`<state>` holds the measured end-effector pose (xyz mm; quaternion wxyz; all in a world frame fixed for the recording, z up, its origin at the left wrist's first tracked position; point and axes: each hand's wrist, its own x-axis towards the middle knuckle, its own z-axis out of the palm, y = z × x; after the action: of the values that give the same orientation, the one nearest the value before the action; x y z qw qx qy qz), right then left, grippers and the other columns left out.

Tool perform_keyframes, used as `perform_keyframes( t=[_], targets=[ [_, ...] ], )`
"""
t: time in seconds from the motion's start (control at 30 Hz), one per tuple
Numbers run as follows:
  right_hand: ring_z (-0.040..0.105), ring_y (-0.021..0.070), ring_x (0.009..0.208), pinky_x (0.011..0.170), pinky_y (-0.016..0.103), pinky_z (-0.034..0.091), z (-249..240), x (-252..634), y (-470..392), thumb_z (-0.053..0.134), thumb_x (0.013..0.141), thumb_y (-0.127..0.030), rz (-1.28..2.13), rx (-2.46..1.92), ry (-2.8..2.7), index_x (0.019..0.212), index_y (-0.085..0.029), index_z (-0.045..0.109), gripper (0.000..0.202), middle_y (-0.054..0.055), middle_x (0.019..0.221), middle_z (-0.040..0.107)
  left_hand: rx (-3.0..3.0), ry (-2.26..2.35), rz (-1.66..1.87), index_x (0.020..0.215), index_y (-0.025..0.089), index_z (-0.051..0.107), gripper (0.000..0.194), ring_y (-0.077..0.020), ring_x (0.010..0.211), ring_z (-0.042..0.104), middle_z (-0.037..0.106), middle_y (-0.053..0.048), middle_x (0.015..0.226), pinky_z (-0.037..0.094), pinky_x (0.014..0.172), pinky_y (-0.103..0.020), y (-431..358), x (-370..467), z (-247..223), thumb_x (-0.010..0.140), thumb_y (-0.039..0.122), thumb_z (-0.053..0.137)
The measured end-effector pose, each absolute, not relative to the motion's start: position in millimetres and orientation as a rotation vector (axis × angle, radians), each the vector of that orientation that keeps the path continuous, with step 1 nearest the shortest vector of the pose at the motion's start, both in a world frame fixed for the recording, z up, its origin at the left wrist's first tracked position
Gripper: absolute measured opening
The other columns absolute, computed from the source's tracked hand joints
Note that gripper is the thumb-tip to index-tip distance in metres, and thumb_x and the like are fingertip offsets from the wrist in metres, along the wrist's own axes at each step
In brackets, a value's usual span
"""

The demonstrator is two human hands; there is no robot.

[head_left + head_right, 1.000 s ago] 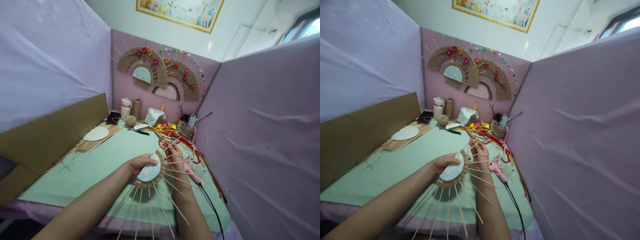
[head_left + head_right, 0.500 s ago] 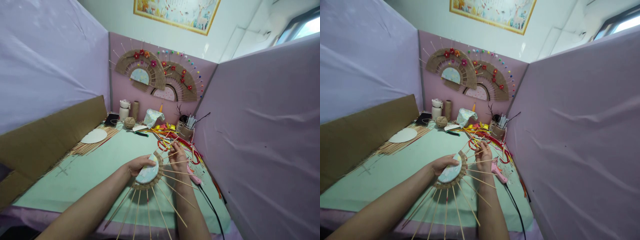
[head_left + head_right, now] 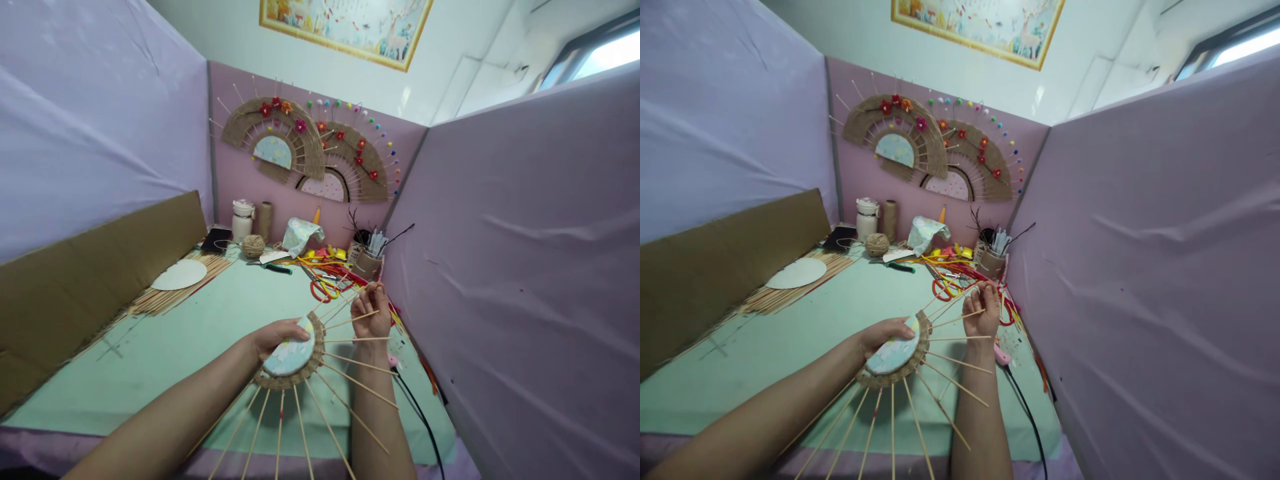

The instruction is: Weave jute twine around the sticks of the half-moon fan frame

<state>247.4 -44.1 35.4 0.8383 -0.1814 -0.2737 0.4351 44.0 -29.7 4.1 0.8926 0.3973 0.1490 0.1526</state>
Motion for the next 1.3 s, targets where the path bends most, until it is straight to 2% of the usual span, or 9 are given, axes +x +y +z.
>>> perform_keyframes(
  t=[0.2, 0.27, 0.4, 0.47, 0.57, 0.7, 1.0, 1.17, 1.3],
  targets=[
    [0.032, -0.0003, 0.034, 0.033, 0.01, 0.035, 27, 248, -38, 0.063, 0.077, -0.021, 1.039, -0.401, -0.512, 0.077, -0.022, 0.063, 0.0, -0.005, 0.079, 0.069, 0.816, 0.268, 0.251, 0.088, 0.01, 0.062, 0.026, -0.0219, 0.067, 0.068, 0.071, -0.011, 0.077, 0.051, 0.06, -0.03, -30, 46, -1, 0.063, 0.017, 0.068],
    [0.038, -0.0009, 0.036, 0.034, 0.009, 0.037, 22, 247, -33, 0.066, 0.075, -0.021, 1.097, -0.471, -0.493, 0.078, -0.02, 0.063, 0.005, -0.004, 0.079, 0.07, 0.819, 0.293, 0.256, 0.089, 0.01, 0.062, 0.028, -0.0199, 0.063, 0.067, 0.07, -0.011, 0.075, 0.05, 0.058, -0.028, -32, 46, -2, 0.062, 0.016, 0.069],
    [0.064, 0.0052, 0.06, 0.05, 0.009, 0.05, 12, 235, -23, 0.073, 0.067, -0.016, 1.217, -0.675, -0.451, 0.075, -0.018, 0.063, 0.014, -0.002, 0.073, 0.07, 0.857, 0.356, 0.267, 0.089, 0.01, 0.061, 0.033, -0.017, 0.057, 0.064, 0.069, -0.009, 0.073, 0.047, 0.053, -0.024, -37, 45, -1, 0.059, 0.017, 0.072],
    [0.068, 0.0099, 0.072, 0.06, 0.012, 0.054, 8, 222, -22, 0.074, 0.066, -0.014, 1.262, -0.712, -0.458, 0.076, -0.016, 0.064, 0.015, 0.002, 0.077, 0.072, 0.873, 0.367, 0.261, 0.091, 0.012, 0.06, 0.035, -0.0162, 0.056, 0.063, 0.068, -0.008, 0.071, 0.046, 0.052, -0.024, -40, 45, -1, 0.059, 0.017, 0.073],
    [0.07, 0.0135, 0.076, 0.064, 0.015, 0.056, 2, 198, -24, 0.076, 0.062, -0.013, 1.374, -0.745, -0.528, 0.079, -0.014, 0.065, 0.02, 0.006, 0.08, 0.073, 0.89, 0.344, 0.24, 0.095, 0.013, 0.059, 0.04, -0.0164, 0.059, 0.063, 0.068, -0.007, 0.074, 0.046, 0.055, -0.024, -43, 46, 1, 0.059, 0.018, 0.075],
    [0.07, 0.0156, 0.071, 0.061, 0.019, 0.056, -2, 181, -27, 0.079, 0.059, -0.015, 1.527, -0.789, -0.665, 0.078, -0.012, 0.064, 0.024, 0.009, 0.077, 0.073, 0.914, 0.339, 0.231, 0.099, 0.013, 0.058, 0.044, -0.0157, 0.061, 0.063, 0.068, -0.006, 0.077, 0.046, 0.057, -0.024, -45, 47, 3, 0.059, 0.019, 0.076],
    [0.07, 0.0129, 0.077, 0.061, 0.015, 0.055, 9, 201, -26, 0.074, 0.065, -0.013, 1.326, -0.731, -0.485, 0.08, -0.017, 0.065, 0.018, 0.003, 0.08, 0.073, 0.94, 0.385, 0.266, 0.127, 0.023, 0.041, 0.074, -0.0109, 0.051, 0.059, 0.065, -0.001, 0.075, 0.042, 0.049, -0.019, -44, 47, 2, 0.062, 0.021, 0.077],
    [0.069, 0.0119, 0.075, 0.061, 0.017, 0.055, 9, 208, -28, 0.07, 0.069, -0.013, 1.333, -0.7, -0.512, 0.08, -0.018, 0.065, 0.013, 0.002, 0.081, 0.072, 0.919, 0.396, 0.264, 0.126, 0.023, 0.042, 0.074, -0.0112, 0.054, 0.06, 0.066, -0.002, 0.077, 0.042, 0.049, -0.019, -45, 48, 3, 0.061, 0.021, 0.077],
    [0.063, 0.0068, 0.057, 0.047, 0.012, 0.048, 13, 225, -26, 0.071, 0.07, -0.015, 1.327, -0.696, -0.55, 0.082, -0.019, 0.064, 0.014, -0.002, 0.074, 0.07, 0.947, 0.41, 0.238, 0.122, 0.023, 0.046, 0.067, -0.0105, 0.051, 0.059, 0.066, -0.001, 0.076, 0.042, 0.048, -0.018, -46, 48, 4, 0.063, 0.021, 0.076]
  ],
)
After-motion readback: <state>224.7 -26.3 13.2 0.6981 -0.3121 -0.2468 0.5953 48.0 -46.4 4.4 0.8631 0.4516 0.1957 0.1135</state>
